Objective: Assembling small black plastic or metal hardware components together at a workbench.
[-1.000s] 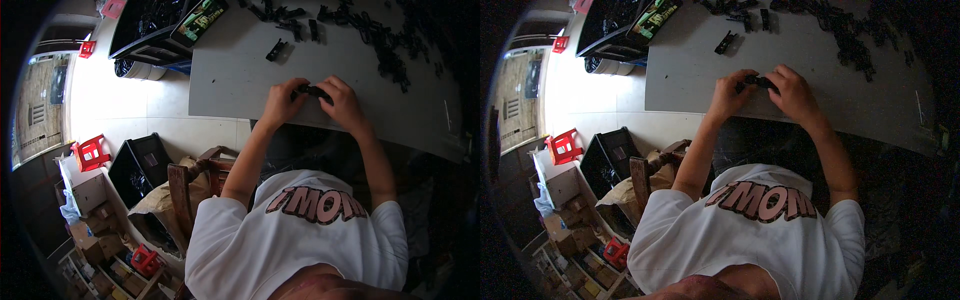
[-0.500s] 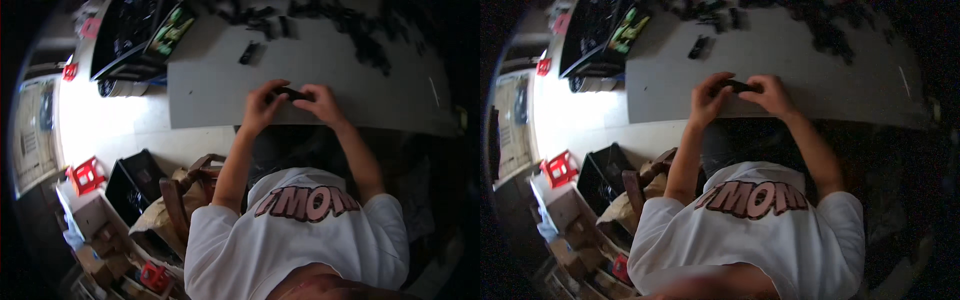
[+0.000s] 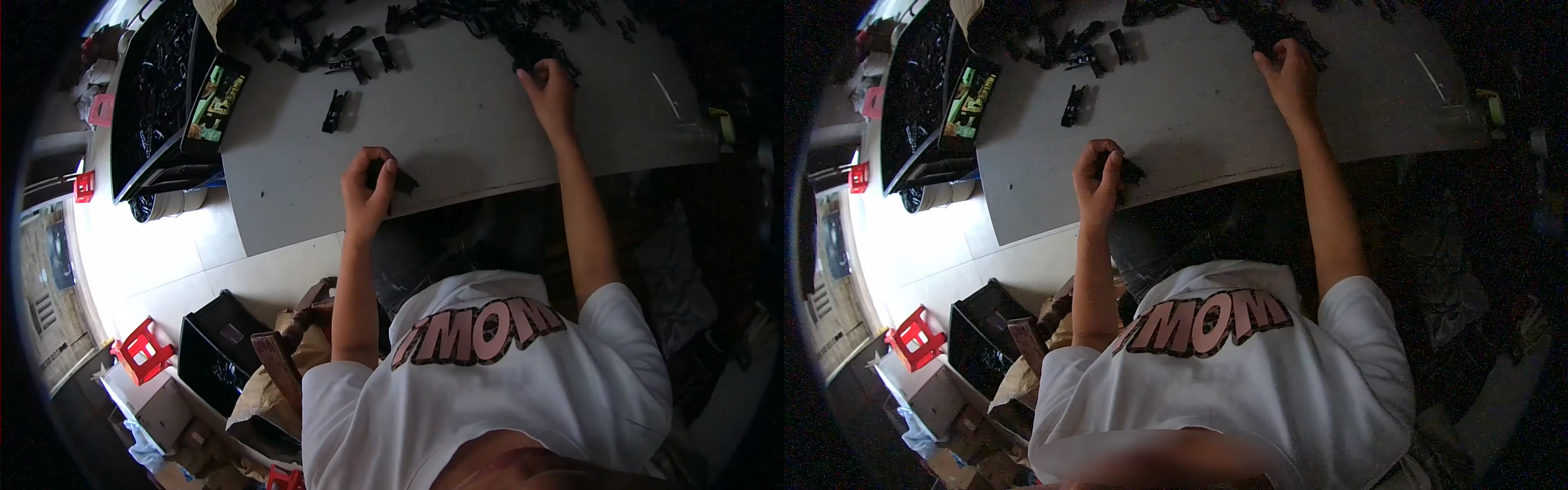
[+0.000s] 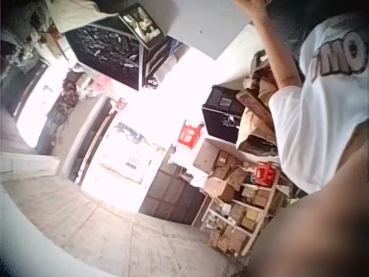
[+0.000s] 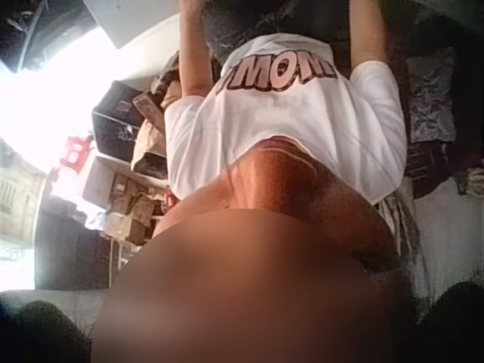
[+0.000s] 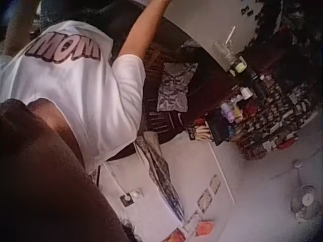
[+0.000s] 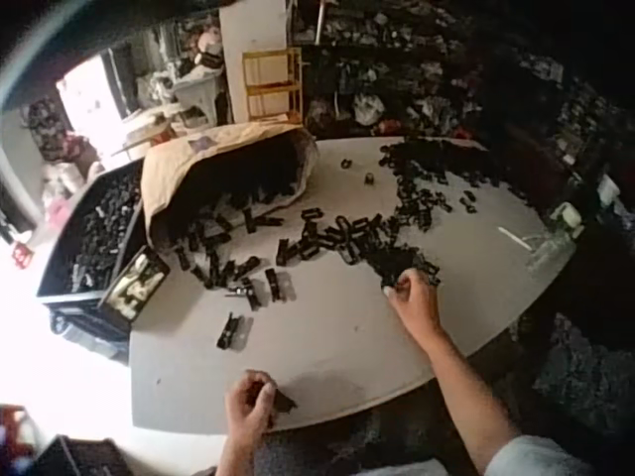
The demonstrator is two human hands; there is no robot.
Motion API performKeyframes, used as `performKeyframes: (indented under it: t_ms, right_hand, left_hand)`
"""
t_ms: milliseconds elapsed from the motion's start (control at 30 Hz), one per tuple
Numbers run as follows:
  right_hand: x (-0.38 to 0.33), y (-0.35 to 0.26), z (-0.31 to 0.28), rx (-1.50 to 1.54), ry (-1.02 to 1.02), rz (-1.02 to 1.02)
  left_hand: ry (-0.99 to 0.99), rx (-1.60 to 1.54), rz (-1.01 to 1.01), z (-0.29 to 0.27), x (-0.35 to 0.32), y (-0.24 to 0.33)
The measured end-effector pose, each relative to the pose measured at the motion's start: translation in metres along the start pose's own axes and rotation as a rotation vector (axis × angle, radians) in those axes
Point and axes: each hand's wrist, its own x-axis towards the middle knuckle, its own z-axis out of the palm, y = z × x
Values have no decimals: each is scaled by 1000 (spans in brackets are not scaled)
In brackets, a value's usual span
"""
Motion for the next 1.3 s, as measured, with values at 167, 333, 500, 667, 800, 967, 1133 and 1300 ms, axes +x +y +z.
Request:
performKeyframes:
  t_ms: [167,333,500,667,800,967,1133,1300]
  right_hand:
    - [-1,20,9,-239,38,9]
    - [-14,11,0,400,-21,284]
    - [-41,-18,1,429,-135,292]
    - [-70,-55,24,-330,-126,-600]
    - [-67,-82,18,-290,-305,-455]
    - [1,-80,24,-2,-245,-375]
    - [81,-33,68,-504,22,-460]
    - [59,-34,98,-684,28,-521]
  left_hand:
    - [-17,150,20,-1,-2,6]
    - [3,166,24,0,-1,9]
    - [53,97,20,1,4,5]
    - [-48,319,80,-4,7,-7]
    - [44,261,81,1,7,-7]
    - [41,245,93,0,5,-5]
    - [112,511,171,-3,14,12]
    - [420,930,132,-16,38,29]
